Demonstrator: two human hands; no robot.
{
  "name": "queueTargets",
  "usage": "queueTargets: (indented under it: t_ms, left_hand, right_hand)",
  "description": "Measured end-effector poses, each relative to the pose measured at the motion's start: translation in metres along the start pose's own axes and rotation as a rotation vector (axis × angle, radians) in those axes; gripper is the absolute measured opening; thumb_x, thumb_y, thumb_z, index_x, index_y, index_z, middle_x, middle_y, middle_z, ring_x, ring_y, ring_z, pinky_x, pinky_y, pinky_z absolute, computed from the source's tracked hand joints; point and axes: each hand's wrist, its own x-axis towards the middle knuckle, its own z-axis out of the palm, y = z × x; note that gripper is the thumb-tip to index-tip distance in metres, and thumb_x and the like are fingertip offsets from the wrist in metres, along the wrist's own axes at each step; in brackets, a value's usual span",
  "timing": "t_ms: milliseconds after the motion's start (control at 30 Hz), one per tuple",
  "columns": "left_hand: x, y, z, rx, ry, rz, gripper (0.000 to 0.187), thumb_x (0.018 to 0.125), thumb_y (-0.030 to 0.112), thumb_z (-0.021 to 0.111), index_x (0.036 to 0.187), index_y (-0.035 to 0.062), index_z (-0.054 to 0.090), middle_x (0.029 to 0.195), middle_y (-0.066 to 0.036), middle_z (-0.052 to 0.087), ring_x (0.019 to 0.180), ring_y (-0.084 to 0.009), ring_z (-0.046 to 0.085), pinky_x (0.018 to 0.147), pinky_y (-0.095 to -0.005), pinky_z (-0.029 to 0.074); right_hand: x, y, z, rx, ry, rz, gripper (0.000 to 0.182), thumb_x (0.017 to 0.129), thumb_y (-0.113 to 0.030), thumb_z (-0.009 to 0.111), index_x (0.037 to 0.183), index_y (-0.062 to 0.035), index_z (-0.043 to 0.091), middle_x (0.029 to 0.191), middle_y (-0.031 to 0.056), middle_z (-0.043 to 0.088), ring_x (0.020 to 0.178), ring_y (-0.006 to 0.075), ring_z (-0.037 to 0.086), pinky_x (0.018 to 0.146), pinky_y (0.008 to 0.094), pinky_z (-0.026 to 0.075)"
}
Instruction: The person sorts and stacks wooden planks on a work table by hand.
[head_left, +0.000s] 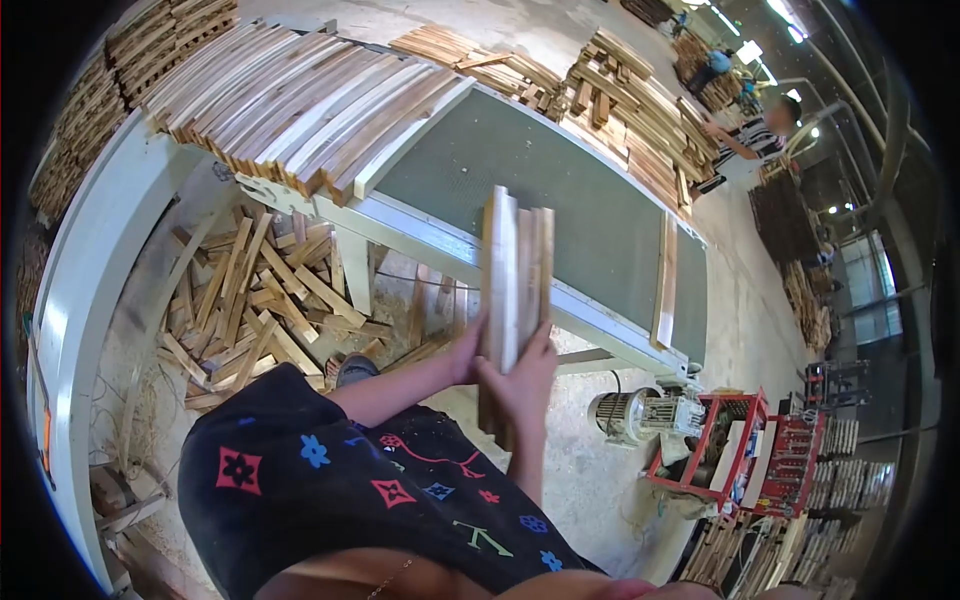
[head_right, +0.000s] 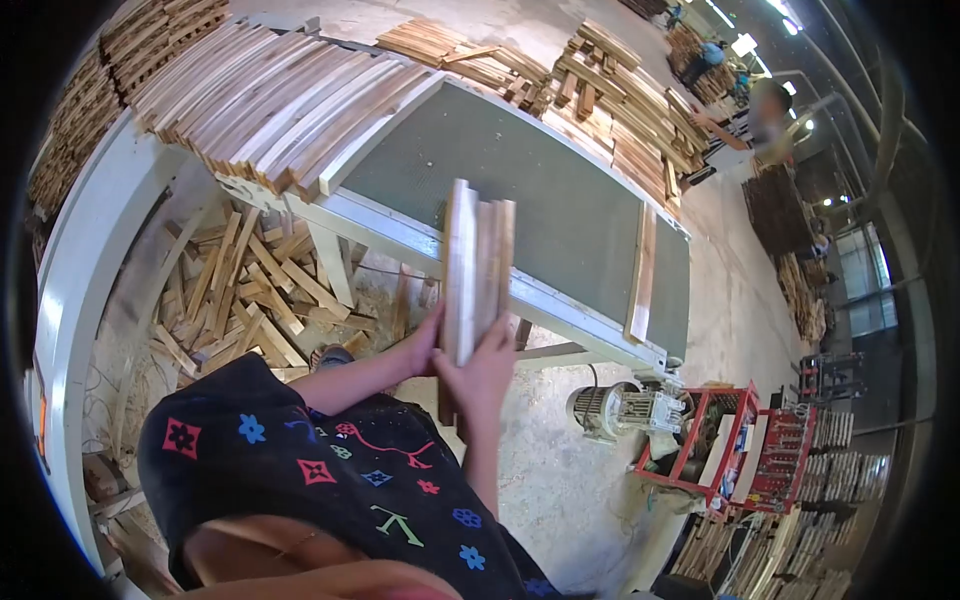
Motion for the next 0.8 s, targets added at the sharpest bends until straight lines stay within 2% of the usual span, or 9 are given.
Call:
queueTargets:
  t_ms: [67, 100, 133, 200, 233, 267, 400, 500, 800]
  left_hand:
    - [-0.021, 0.019, -0.011, -0.082, -0.1, -0.053, 0.1, 0.082, 0.081, 0.046, 0.15, 0.0084, 0.035, 0.145, -0.016, 0.048, 0.13, -0.0296, 0.049, 0.11, -0.0501, 0.039]
    - [-0.031, 0.031, -0.017, -0.032, -0.184, -0.082, 0.099, 0.082, 0.081, 0.045, 0.15, 0.0104, 0.036, 0.147, -0.016, 0.045, 0.131, -0.0295, 0.05, 0.109, -0.0501, 0.04]
    - [-0.045, 0.037, -0.021, 0.142, -0.002, -0.036, 0.098, 0.082, 0.081, 0.045, 0.15, 0.0108, 0.037, 0.146, -0.014, 0.048, 0.13, -0.0283, 0.051, 0.108, -0.0484, 0.042]
    - [-0.055, 0.039, -0.025, 0.096, -0.025, -0.002, 0.095, 0.083, 0.08, 0.043, 0.149, 0.0118, 0.039, 0.142, -0.013, 0.052, 0.127, -0.027, 0.053, 0.108, -0.0466, 0.043]
    - [-0.057, 0.043, -0.024, 0.111, 0.064, 0.025, 0.093, 0.085, 0.079, 0.043, 0.148, 0.0118, 0.04, 0.141, -0.012, 0.053, 0.126, -0.0266, 0.054, 0.107, -0.0457, 0.043]
    - [-0.057, 0.047, -0.022, 0.118, 0.168, 0.041, 0.091, 0.086, 0.078, 0.042, 0.148, 0.0117, 0.04, 0.14, -0.012, 0.054, 0.125, -0.0263, 0.055, 0.107, -0.0448, 0.044]
    - [-0.052, 0.073, -0.024, 0.084, 0.18, 0.12, 0.092, 0.085, 0.079, 0.043, 0.145, 0.0105, 0.044, 0.139, -0.015, 0.054, 0.12, -0.0271, 0.058, 0.103, -0.0447, 0.047]
    - [-0.052, 0.092, -0.035, 0.095, 0.159, 0.151, 0.09, 0.086, 0.078, 0.044, 0.144, 0.0096, 0.046, 0.137, -0.017, 0.055, 0.118, -0.0268, 0.06, 0.101, -0.0435, 0.049]
    - [-0.098, 0.052, -0.044, 0.122, 0.229, 0.046, 0.092, 0.086, 0.08, 0.037, 0.148, 0.0119, 0.042, 0.144, -0.015, 0.05, 0.126, -0.0264, 0.054, 0.104, -0.0447, 0.045]
  right_hand:
    - [-0.002, 0.007, 0.012, 0.181, 0.033, -0.168, 0.119, 0.069, -0.039, 0.082, 0.153, 0.0046, 0.009, 0.14, 0.0351, 0.036, 0.126, 0.0444, 0.045, 0.107, 0.0455, 0.039]
    - [-0.003, 0.004, 0.005, 0.561, -0.057, -0.033, 0.097, 0.078, -0.03, 0.078, 0.15, 0.0051, 0.024, 0.138, 0.0291, 0.044, 0.124, 0.041, 0.048, 0.109, 0.0428, 0.036]
    - [-0.001, -0.001, -0.006, 0.513, 0.021, -0.142, 0.09, 0.078, -0.029, 0.078, 0.146, 0.0057, 0.03, 0.133, 0.0276, 0.048, 0.123, 0.0383, 0.049, 0.107, 0.0427, 0.037]
    - [0.005, -0.015, -0.045, 0.423, 0.144, -0.356, 0.077, 0.078, -0.026, 0.078, 0.139, 0.007, 0.043, 0.125, 0.0246, 0.055, 0.12, 0.0329, 0.051, 0.104, 0.0425, 0.039]
    - [0.004, -0.025, -0.071, 0.636, 0.212, -0.483, 0.054, 0.083, -0.018, 0.071, 0.128, 0.0055, 0.054, 0.119, 0.0209, 0.061, 0.115, 0.0307, 0.054, 0.101, 0.0422, 0.04]
    - [0.0, -0.038, -0.096, 0.832, 0.335, -0.679, 0.048, 0.094, -0.034, 0.059, 0.121, 0.0048, 0.058, 0.123, 0.0178, 0.06, 0.114, 0.0252, 0.057, 0.099, 0.0387, 0.045]
    - [-0.023, -0.079, -0.198, 0.888, 0.703, -1.303, 0.051, 0.09, -0.037, 0.061, 0.129, -0.0033, 0.054, 0.125, 0.0129, 0.057, 0.116, 0.0249, 0.054, 0.102, 0.039, 0.04]
    - [-0.043, -0.106, -0.236, 0.767, 0.785, -1.655, 0.057, 0.088, -0.038, 0.063, 0.135, -0.0094, 0.051, 0.127, 0.0092, 0.054, 0.117, 0.0247, 0.051, 0.105, 0.0392, 0.037]
    - [-0.057, -0.117, -0.229, 0.608, 0.943, -1.498, 0.039, 0.092, -0.036, 0.054, 0.111, -0.0019, 0.057, 0.11, 0.0074, 0.053, 0.105, 0.0231, 0.05, 0.095, 0.0407, 0.041]
